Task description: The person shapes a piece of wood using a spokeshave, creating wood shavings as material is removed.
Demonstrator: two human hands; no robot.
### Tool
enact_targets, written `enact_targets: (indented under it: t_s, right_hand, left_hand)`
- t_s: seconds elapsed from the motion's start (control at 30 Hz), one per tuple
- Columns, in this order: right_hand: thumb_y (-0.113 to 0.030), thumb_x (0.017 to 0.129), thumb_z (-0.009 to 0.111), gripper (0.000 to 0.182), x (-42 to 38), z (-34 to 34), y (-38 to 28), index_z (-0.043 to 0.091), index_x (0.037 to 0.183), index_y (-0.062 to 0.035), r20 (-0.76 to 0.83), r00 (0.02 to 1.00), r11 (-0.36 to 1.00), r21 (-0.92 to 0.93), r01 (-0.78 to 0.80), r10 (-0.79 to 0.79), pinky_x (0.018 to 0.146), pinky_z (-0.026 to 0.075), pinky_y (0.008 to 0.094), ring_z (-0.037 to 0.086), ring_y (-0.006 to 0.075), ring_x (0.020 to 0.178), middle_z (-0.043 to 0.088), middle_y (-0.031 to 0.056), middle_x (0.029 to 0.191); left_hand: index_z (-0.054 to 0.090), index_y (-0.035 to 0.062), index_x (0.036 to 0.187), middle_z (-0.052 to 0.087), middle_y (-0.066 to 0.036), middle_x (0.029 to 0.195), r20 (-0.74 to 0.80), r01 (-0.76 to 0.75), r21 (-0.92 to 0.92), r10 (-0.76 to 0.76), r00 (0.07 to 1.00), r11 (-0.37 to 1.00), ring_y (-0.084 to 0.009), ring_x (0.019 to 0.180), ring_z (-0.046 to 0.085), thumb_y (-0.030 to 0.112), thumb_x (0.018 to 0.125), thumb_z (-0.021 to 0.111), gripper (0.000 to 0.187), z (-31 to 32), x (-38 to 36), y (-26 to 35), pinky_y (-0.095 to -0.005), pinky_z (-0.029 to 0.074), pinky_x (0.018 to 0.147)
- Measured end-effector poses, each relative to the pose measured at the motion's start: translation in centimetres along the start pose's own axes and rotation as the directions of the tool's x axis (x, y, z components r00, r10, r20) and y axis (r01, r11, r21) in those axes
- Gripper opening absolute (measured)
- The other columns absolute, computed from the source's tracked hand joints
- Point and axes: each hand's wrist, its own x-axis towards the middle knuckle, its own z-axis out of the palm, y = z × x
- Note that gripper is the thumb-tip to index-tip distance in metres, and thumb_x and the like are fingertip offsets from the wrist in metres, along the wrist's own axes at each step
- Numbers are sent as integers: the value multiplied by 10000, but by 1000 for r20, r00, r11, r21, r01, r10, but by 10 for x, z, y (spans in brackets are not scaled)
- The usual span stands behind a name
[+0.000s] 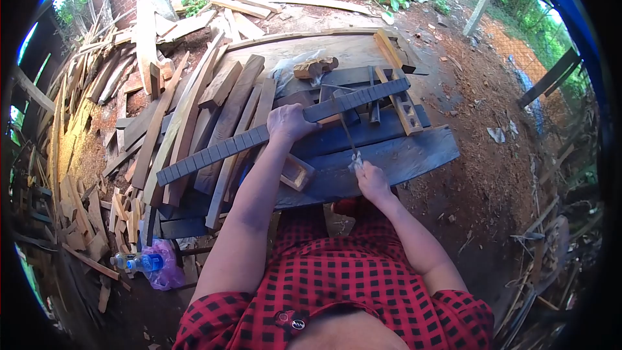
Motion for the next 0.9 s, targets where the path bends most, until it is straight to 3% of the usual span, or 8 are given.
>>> enact_targets:
  t_s: [0.1,0.17,0.33,0.63,0.83,0.9]
  right_hand:
    - [-301,956,502,313,-2,-1,7,596,909,-6,3,1000,1000,-1,3,-3,754,466,566,615,485,862,645,284,846]
    - [-307,955,506,321,28,0,6,601,896,-6,15,999,992,119,-33,31,751,463,572,616,486,854,645,286,846]
    - [-304,955,503,325,66,9,-14,608,902,-1,-41,999,1000,28,10,-9,767,472,565,621,480,872,649,285,869]
    - [-309,952,514,330,-3,7,6,599,884,3,2,1000,1000,4,-12,12,761,475,558,619,482,867,642,288,844]
    - [-311,950,517,327,55,1,-11,607,891,-2,34,999,989,146,-37,33,744,471,558,620,482,857,645,284,843]
    - [-316,948,525,331,68,5,-20,609,892,-1,-59,998,1000,9,26,-25,746,472,557,620,483,856,644,288,835]
  left_hand:
    - [726,102,974,723,-103,976,2,-16,-7,16,1000,1000,-250,970,687,641,658,746,625,1,1,-1,-370,529,848]
    - [726,103,973,723,-104,975,1,-10,-5,10,1000,1000,-251,970,687,640,657,746,624,0,0,0,-370,529,849]
    - [723,92,975,722,-136,959,-23,-12,-22,11,1000,1000,-284,953,686,644,658,739,638,1,1,-2,-397,518,850]
    - [721,93,985,719,-139,967,3,-13,-29,13,1000,999,-286,960,684,637,660,748,635,2,2,-2,-398,516,853]
    - [727,100,969,722,-106,989,-5,7,7,-7,1000,1000,-254,976,685,636,665,747,616,1,0,0,-374,528,852]
    - [722,89,965,720,-134,959,-15,-5,-29,5,1000,1000,-284,956,686,650,649,742,644,4,1,-2,-400,519,846]
